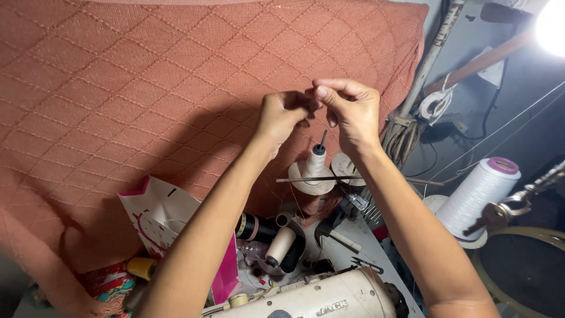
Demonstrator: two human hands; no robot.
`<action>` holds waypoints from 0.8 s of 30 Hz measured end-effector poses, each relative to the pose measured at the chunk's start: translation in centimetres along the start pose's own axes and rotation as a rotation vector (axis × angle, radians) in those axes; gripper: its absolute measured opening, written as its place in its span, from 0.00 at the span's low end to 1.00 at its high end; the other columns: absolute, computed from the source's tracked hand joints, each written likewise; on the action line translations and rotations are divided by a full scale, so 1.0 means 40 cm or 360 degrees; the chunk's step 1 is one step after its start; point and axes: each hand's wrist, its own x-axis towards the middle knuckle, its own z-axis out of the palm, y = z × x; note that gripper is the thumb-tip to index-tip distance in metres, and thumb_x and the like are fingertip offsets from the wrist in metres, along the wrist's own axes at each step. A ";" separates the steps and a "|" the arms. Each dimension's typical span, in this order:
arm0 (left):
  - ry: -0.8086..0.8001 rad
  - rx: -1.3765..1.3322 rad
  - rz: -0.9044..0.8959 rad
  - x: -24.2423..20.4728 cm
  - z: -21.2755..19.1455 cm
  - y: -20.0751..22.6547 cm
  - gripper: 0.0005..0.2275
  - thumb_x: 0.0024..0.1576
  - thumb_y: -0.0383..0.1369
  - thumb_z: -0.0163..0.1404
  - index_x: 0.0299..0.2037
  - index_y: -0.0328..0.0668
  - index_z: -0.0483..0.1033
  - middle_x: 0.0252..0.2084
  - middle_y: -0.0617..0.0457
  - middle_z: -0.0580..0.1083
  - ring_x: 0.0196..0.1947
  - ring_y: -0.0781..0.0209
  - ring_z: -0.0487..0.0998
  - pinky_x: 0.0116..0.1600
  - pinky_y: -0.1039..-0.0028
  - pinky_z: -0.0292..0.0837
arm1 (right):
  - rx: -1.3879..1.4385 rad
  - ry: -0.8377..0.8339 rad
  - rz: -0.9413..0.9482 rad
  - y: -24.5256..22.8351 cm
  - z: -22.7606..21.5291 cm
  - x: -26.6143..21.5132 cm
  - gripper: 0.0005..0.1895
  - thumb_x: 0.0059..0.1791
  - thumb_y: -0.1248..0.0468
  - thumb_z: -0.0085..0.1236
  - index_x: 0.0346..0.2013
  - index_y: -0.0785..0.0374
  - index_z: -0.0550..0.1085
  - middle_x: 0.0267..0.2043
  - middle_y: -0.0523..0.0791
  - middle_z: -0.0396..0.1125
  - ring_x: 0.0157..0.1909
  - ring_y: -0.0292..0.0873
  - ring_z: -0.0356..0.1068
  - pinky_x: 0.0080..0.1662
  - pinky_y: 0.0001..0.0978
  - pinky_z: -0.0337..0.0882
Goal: Replacing thread spools and threading an industrial sewing machine.
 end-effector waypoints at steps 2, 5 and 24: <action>-0.0043 0.0550 0.0000 0.048 -0.027 -0.104 0.04 0.49 0.32 0.62 0.33 0.54 0.85 0.27 0.59 0.81 0.27 0.66 0.83 0.33 0.80 0.75 | -0.0245 -0.0009 -0.0130 0.026 -0.021 0.014 0.13 0.41 0.69 0.77 0.38 0.67 0.82 0.20 0.47 0.70 0.15 0.30 0.62 0.19 0.20 0.61; 0.0038 0.0695 0.0103 -0.006 -0.078 0.024 0.15 0.47 0.22 0.60 0.42 0.52 0.85 0.36 0.54 0.83 0.37 0.62 0.85 0.43 0.77 0.80 | -0.0780 -0.0078 -0.0549 -0.020 -0.002 -0.004 0.12 0.39 0.69 0.81 0.34 0.59 0.85 0.21 0.42 0.73 0.16 0.27 0.59 0.19 0.18 0.54; 0.0296 0.1007 0.0465 0.094 0.040 0.120 0.01 0.53 0.38 0.61 0.31 0.59 0.84 0.29 0.63 0.80 0.37 0.62 0.83 0.45 0.73 0.75 | -0.1219 -0.0062 -0.0781 -0.016 -0.059 0.096 0.07 0.47 0.64 0.73 0.39 0.54 0.83 0.24 0.39 0.74 0.15 0.34 0.67 0.22 0.21 0.65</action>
